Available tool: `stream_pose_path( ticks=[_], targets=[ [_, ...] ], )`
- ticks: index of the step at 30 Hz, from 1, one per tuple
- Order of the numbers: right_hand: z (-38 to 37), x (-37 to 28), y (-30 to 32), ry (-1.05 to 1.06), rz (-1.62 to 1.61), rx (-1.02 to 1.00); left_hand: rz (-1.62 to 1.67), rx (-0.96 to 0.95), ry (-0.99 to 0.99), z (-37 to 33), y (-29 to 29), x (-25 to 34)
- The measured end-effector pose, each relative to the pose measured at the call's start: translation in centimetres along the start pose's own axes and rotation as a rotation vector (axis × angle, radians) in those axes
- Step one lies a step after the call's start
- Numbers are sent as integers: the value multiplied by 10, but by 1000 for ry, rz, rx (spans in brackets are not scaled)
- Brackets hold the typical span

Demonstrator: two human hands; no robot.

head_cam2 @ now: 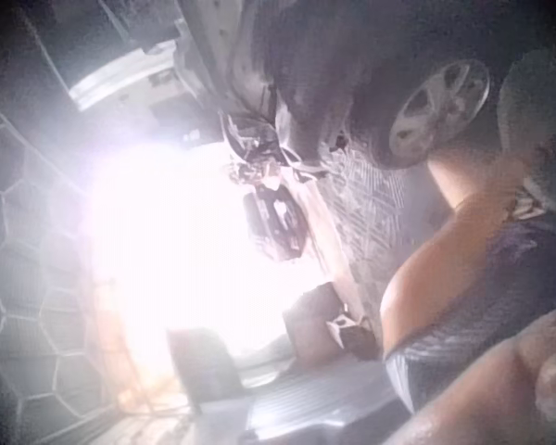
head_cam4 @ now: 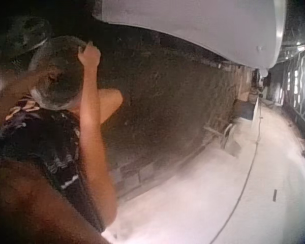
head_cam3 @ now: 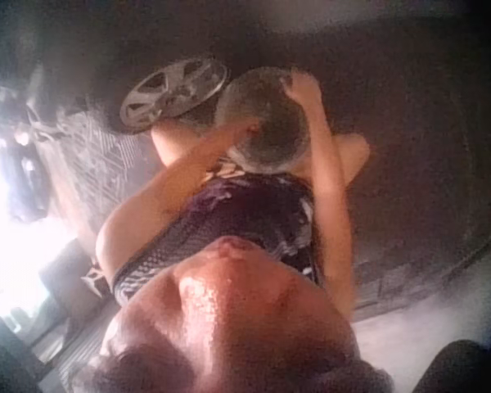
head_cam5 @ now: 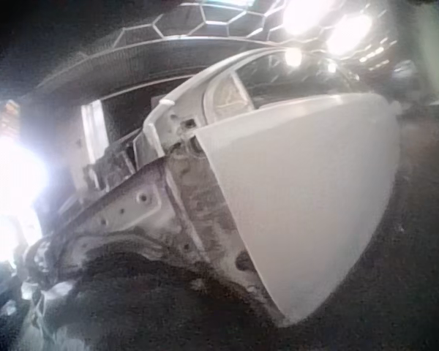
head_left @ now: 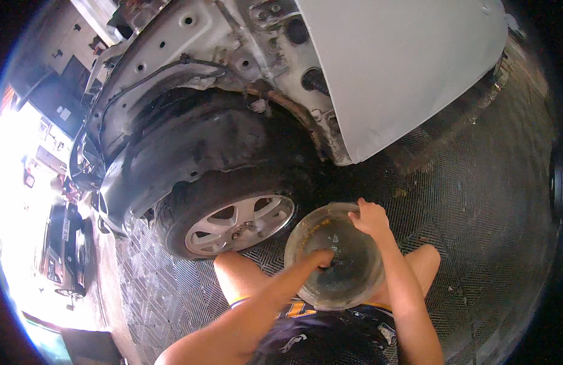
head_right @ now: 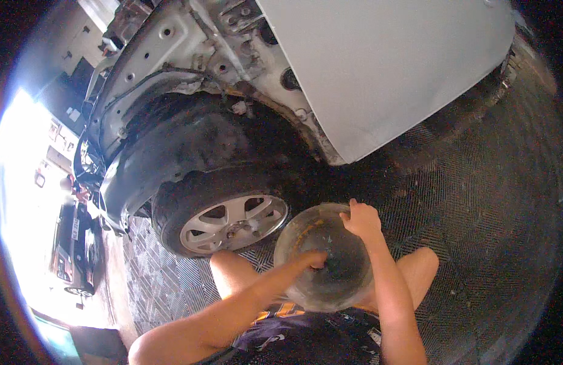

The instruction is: The person sits on the floor and scrubs the front wheel and wheel well of a white car using a sponge and a bucket of water. They repeatedly dip the sponge into the bucket and wipe the tire and inner fender area.

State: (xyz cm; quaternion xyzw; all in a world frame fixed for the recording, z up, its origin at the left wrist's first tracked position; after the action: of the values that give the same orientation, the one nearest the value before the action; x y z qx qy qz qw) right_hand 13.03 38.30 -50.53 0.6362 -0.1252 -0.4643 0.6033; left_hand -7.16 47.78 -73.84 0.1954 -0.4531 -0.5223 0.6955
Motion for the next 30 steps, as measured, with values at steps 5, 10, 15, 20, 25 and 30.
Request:
stream_pose_path(
  ticks=[5, 10, 15, 20, 25, 30],
  targets=[
    [0, 27, -4, -43, 50, 19, 652, -54, 408, -7, 8, 32],
    [1, 19, -5, -12, 31, 1, 265, 275, -285, 67, 244, 113],
    [2, 26, -7, -10, 78, 38, -246, 1291, -369, 202, 521, 175],
    [1, 12, -4, -22, 69, -38, -1247, 1521, -232, 213, 613, 170],
    [6, 24, -1, -34, 36, -17, -1408, 1511, -290, 207, 620, 178],
    [11, 22, -5, -1, -1, 19, -1483, 1171, -320, 204, 640, 181]
  ],
)
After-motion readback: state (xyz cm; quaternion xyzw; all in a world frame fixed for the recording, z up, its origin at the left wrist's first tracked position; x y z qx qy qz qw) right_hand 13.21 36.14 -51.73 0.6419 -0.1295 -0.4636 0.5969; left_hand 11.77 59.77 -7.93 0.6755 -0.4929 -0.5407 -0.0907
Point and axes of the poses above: each hand's wrist, its own z-axis away from the middle knuckle, its own y-axis out of the back of the hand, x = y × z, the point moved 6 cm from there along -z, towards the middle knuckle, and after that the axes turned 7 degrees about -y, right-handed, at the moved point
